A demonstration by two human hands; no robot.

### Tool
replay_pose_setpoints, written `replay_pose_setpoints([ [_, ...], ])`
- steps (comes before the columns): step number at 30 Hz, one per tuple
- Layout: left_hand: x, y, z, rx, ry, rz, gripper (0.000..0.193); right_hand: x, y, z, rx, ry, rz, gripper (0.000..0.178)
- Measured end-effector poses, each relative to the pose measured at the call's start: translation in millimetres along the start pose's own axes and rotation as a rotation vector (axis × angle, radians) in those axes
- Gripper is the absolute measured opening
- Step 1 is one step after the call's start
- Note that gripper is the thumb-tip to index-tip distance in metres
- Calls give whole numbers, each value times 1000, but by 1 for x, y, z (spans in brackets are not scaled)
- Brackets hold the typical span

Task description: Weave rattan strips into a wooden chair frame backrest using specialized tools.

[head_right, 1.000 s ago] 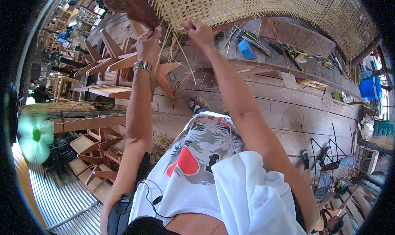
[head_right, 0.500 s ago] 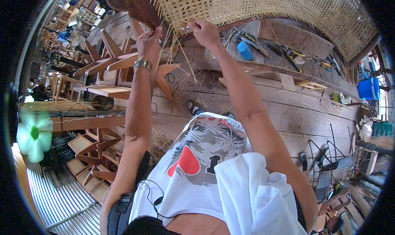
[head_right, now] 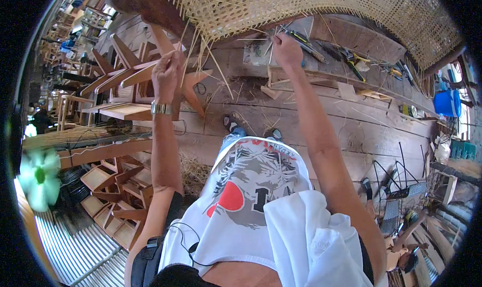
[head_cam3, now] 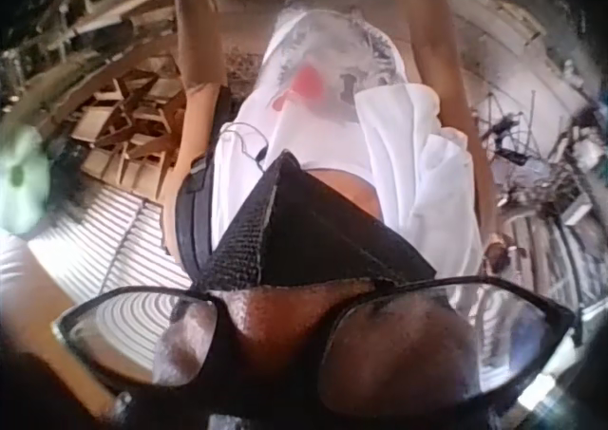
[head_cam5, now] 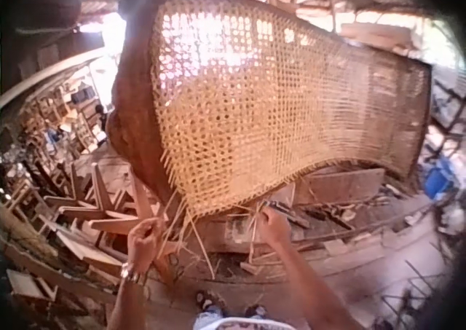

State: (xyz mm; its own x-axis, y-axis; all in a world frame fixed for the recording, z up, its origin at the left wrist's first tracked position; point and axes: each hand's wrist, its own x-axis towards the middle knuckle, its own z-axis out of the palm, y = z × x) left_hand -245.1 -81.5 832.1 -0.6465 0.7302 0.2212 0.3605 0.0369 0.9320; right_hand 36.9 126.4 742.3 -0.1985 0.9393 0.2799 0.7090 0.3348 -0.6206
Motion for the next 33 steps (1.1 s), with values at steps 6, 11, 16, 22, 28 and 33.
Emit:
replay_pose_setpoints([
  [6, -41, 11, -17, 341, -19, 222, 16, -51, -102, -54, 321, 212, -496, 26],
  [11, -105, 41, -24, 373, -214, 353, 13, -82, -217, -58, 576, -154, -1120, 28],
  [16, -87, 45, -64, 428, -136, 212, 10, -40, -208, -40, 254, -530, -1221, 20],
  [22, 10, 11, -68, 152, -7, 162, 21, -7, -186, -31, 85, -166, -876, 17],
  [28, 99, -6, -28, -499, -153, -139, 28, -9, -190, -31, 20, 55, -544, 18],
  [33, 153, -35, 3, -1083, -591, -276, 33, -26, -203, -25, -61, 277, -589, 16],
])
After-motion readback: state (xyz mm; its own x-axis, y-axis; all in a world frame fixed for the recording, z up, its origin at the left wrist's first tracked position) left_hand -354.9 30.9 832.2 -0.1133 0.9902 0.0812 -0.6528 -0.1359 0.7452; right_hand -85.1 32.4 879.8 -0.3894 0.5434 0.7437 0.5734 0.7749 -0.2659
